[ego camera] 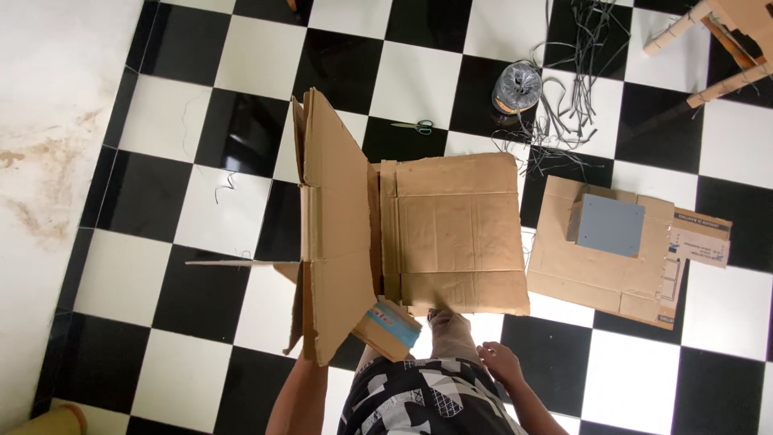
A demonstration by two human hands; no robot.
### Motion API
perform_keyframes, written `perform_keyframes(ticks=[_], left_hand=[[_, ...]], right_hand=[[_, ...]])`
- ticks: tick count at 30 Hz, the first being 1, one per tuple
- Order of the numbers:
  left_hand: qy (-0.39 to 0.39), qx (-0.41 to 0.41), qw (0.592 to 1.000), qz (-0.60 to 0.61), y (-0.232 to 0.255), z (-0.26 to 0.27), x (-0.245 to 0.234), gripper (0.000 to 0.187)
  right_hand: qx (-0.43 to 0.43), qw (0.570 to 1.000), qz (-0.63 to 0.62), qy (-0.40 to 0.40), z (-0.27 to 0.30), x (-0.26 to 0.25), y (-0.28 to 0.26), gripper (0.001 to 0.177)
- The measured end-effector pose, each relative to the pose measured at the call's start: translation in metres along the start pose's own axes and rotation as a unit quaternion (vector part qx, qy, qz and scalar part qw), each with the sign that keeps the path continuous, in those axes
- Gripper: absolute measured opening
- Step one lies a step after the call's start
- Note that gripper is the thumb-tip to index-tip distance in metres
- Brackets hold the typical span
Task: Wrapping a wooden chair with cardboard and securing it with plastic straps for shipping.
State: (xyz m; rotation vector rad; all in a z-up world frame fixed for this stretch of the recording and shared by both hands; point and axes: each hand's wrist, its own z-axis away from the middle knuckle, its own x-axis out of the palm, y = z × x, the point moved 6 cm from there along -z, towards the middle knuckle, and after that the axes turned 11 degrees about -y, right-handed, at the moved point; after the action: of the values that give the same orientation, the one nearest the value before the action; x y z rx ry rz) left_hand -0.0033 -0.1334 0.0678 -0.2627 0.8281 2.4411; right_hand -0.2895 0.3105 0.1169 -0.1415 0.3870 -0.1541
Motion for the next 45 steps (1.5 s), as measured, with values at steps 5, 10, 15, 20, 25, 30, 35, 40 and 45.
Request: perform_keyframes(ticks=[5,10,15,20,25,30,35,40,45], left_hand=[[-0.014,0.045,0.997,-0.063,0.100,0.006,-0.016,0.054],[-0.039,0.097,0.982,-0.155,0.142,-0.007,-0.009,0.049],[-0.064,0.153,0.967,-0.195,0.152,-0.027,0.017,0.036],[-0.129,0.137,0.959,-0.212,0.107,-0.035,0.039,0.035],[-0.181,0.116,0.951,-0.222,0.049,-0.034,0.053,0.033],[-0.224,0.094,0.943,-0.226,-0.010,-0.038,0.067,0.032],[-0.257,0.069,0.937,-0.226,-0.065,-0.043,0.082,0.031],[-0.263,0.053,0.944,-0.193,-0.087,-0.022,0.088,0.034],[-0.236,0.047,0.906,-0.347,-0.084,0.047,0.100,0.042]], right_hand=[[-0.018,0.998,-0.066,0.010,0.004,0.018,-0.018,0.049],[-0.010,0.990,-0.136,0.034,0.026,0.030,-0.018,0.046],[0.022,0.993,-0.103,0.047,0.022,0.052,0.025,0.054],[0.070,0.988,-0.120,0.063,0.032,0.068,0.060,0.051],[0.072,0.988,-0.117,0.063,0.035,0.063,0.057,0.049],[0.034,0.988,-0.131,0.070,0.036,0.055,0.040,0.049],[0.029,0.987,-0.142,0.065,0.046,0.041,0.033,0.053],[0.032,0.987,-0.147,0.060,0.041,0.031,0.059,0.051],[0.025,0.989,-0.142,0.045,0.038,0.012,0.109,0.048]])
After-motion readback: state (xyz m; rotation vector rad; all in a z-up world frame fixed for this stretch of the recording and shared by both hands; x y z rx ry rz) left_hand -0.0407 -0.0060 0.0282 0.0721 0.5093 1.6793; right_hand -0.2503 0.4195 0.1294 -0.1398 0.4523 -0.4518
